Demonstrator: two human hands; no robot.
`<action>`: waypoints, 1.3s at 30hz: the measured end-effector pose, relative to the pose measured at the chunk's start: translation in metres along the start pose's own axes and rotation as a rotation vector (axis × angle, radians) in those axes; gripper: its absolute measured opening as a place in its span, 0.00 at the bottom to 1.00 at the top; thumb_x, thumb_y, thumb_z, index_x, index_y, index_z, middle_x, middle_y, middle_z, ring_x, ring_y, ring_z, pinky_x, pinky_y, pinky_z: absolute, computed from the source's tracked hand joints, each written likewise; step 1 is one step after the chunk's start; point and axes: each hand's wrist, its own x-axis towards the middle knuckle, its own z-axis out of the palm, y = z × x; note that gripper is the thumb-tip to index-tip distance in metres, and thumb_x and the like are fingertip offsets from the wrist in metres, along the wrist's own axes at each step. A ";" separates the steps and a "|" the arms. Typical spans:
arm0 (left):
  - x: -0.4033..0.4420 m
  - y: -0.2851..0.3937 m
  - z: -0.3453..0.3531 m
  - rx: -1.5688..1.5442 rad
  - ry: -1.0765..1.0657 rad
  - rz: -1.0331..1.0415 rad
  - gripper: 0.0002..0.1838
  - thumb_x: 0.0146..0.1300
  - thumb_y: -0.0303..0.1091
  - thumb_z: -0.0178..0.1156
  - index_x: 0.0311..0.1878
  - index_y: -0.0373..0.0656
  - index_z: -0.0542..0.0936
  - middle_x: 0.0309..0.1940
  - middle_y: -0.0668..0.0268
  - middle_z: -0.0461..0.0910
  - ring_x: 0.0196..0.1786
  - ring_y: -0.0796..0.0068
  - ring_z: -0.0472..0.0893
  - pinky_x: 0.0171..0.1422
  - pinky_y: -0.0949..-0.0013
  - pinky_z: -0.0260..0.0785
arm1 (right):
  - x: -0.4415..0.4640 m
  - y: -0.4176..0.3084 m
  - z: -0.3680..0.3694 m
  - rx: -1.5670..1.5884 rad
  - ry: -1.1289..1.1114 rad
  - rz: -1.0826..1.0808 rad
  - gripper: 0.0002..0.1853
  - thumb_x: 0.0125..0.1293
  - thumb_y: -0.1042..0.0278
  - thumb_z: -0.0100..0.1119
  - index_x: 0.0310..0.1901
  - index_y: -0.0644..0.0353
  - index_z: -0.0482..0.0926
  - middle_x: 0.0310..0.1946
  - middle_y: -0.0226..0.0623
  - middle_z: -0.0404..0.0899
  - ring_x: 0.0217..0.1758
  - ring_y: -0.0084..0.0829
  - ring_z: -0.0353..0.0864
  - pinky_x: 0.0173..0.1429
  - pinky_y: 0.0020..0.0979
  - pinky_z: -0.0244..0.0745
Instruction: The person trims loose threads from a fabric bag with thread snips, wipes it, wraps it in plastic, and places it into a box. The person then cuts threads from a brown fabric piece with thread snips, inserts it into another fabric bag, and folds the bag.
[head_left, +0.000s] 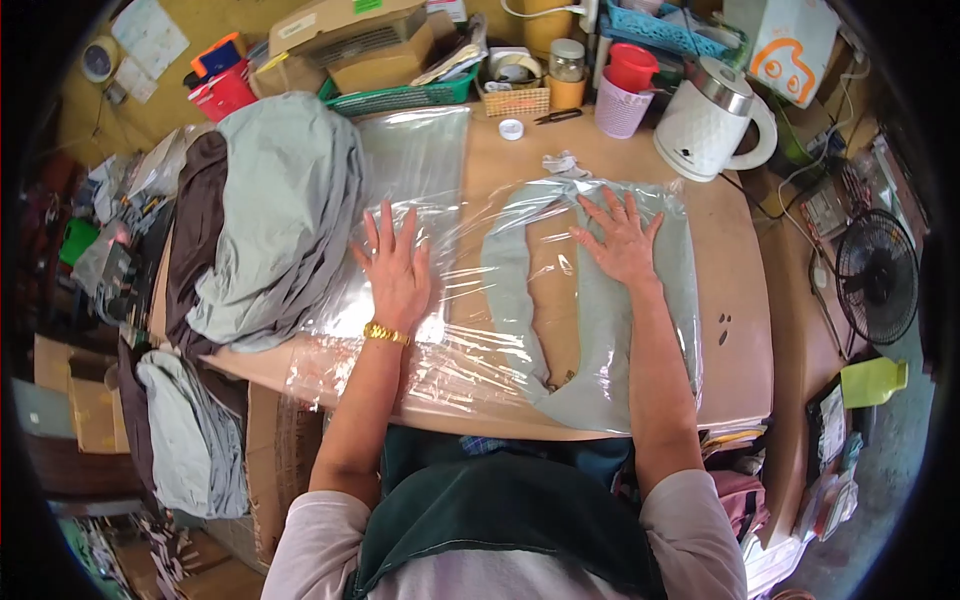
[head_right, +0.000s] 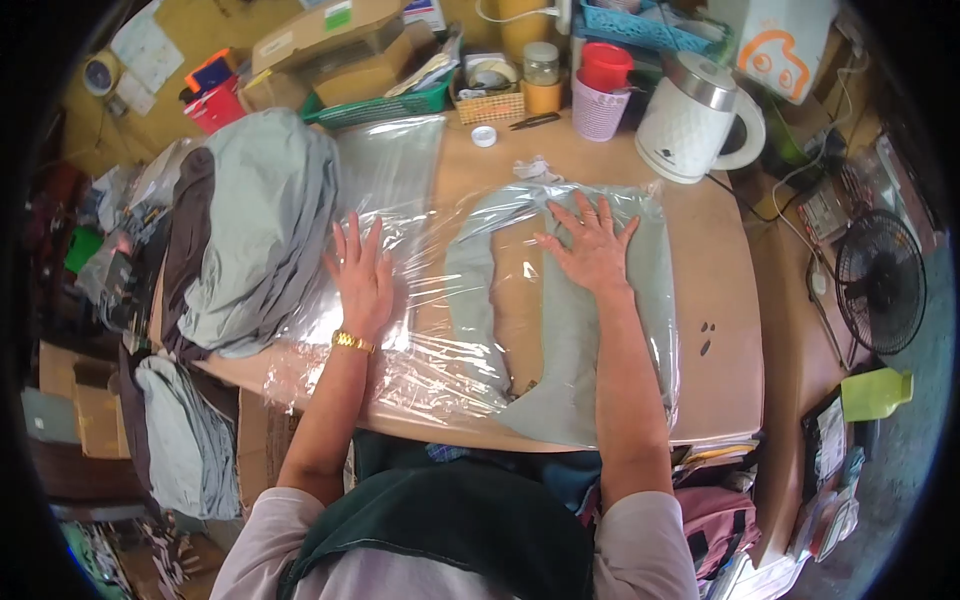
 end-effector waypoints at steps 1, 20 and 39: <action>0.001 -0.001 0.001 0.030 0.093 -0.007 0.28 0.68 0.48 0.50 0.71 0.56 0.66 0.77 0.59 0.49 0.78 0.46 0.46 0.72 0.25 0.31 | 0.002 -0.002 -0.006 0.073 -0.065 0.053 0.32 0.66 0.32 0.46 0.69 0.30 0.66 0.76 0.36 0.53 0.80 0.46 0.44 0.73 0.71 0.27; -0.198 -0.115 -0.260 -0.676 0.151 -0.490 0.13 0.60 0.31 0.62 0.48 0.43 0.84 0.36 0.67 0.83 0.37 0.80 0.80 0.40 0.75 0.72 | -0.134 -0.073 -0.133 0.934 0.026 -0.111 0.09 0.64 0.79 0.56 0.45 0.70 0.80 0.42 0.37 0.80 0.46 0.26 0.77 0.56 0.25 0.68; -0.678 -0.230 -0.100 0.124 0.495 -1.394 0.21 0.50 0.37 0.74 0.45 0.36 0.82 0.35 0.60 0.75 0.35 0.65 0.74 0.44 0.65 0.68 | -0.157 -0.447 0.145 0.133 -0.714 -1.191 0.23 0.58 0.73 0.64 0.57 0.59 0.76 0.54 0.47 0.71 0.51 0.50 0.77 0.57 0.46 0.74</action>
